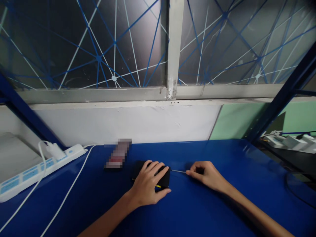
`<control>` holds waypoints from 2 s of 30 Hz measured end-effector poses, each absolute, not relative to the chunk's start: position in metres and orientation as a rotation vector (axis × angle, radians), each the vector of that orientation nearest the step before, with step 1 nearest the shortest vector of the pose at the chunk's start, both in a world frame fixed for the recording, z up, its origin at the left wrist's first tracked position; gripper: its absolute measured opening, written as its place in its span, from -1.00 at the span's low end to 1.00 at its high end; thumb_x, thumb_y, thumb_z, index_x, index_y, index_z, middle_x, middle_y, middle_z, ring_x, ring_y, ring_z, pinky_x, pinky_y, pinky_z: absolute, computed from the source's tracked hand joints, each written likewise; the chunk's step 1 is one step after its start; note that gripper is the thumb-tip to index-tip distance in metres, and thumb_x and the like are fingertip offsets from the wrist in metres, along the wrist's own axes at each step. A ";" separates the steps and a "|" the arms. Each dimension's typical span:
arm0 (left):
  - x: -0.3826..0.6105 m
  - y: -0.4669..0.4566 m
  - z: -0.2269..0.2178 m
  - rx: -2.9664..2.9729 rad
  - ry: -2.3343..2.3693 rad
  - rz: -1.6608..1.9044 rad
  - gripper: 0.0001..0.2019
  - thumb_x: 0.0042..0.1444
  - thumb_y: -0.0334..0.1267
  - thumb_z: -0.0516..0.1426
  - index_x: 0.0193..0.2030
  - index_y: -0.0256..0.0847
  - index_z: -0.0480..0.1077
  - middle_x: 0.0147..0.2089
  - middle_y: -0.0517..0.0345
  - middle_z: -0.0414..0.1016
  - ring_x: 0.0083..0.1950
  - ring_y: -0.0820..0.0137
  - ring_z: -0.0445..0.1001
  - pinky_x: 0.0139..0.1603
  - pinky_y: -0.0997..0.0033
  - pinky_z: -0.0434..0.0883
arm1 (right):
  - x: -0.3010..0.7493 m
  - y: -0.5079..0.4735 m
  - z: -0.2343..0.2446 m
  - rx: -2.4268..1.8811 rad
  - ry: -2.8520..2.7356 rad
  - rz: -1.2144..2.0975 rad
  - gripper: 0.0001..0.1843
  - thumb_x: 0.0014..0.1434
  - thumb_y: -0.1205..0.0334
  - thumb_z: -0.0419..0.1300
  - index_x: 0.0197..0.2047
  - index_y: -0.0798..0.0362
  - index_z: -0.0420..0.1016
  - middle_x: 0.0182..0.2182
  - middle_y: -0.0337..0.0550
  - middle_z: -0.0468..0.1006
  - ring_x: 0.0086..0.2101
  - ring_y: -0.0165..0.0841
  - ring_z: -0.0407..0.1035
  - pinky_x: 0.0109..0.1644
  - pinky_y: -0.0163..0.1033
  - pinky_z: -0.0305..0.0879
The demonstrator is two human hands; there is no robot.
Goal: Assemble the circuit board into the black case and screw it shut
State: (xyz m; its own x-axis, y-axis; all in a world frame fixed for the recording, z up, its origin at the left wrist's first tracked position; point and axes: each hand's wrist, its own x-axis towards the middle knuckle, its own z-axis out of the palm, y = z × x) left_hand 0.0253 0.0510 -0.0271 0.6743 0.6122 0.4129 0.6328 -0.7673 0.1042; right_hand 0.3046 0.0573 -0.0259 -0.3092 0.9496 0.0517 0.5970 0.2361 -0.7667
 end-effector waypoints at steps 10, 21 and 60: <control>0.025 0.051 -0.025 -2.868 -1.031 -0.715 -0.39 0.03 -0.01 0.25 0.22 -0.12 0.32 0.15 -0.09 0.44 0.14 -0.01 0.40 0.17 -0.18 0.23 | 0.298 0.051 -0.019 -1.494 -2.105 0.918 -0.40 0.29 -0.13 -0.04 -0.58 0.11 0.45 -0.71 -0.26 0.33 -0.65 -0.46 0.13 -0.55 -0.33 -0.01; 0.023 0.052 -0.028 -2.851 -1.057 -0.710 -0.40 0.03 -0.01 0.25 0.21 -0.12 0.33 0.16 -0.08 0.43 0.14 -0.01 0.40 0.18 -0.18 0.23 | 0.301 0.055 -0.022 -1.500 -2.186 0.739 -0.53 0.23 -0.09 0.08 -0.50 0.08 0.51 -0.60 -0.23 0.44 -0.56 -0.41 0.22 -0.45 -0.31 0.07; 0.024 0.049 -0.028 -2.796 -1.060 -0.667 -0.39 0.03 -0.03 0.23 0.22 -0.17 0.31 0.15 -0.12 0.42 0.13 -0.03 0.40 0.15 -0.21 0.26 | 0.304 0.054 -0.024 -1.396 -1.969 1.174 -0.63 0.20 -0.10 0.14 -0.32 0.08 0.39 -0.54 -0.30 0.37 -0.64 -0.49 0.21 -0.59 -0.37 0.12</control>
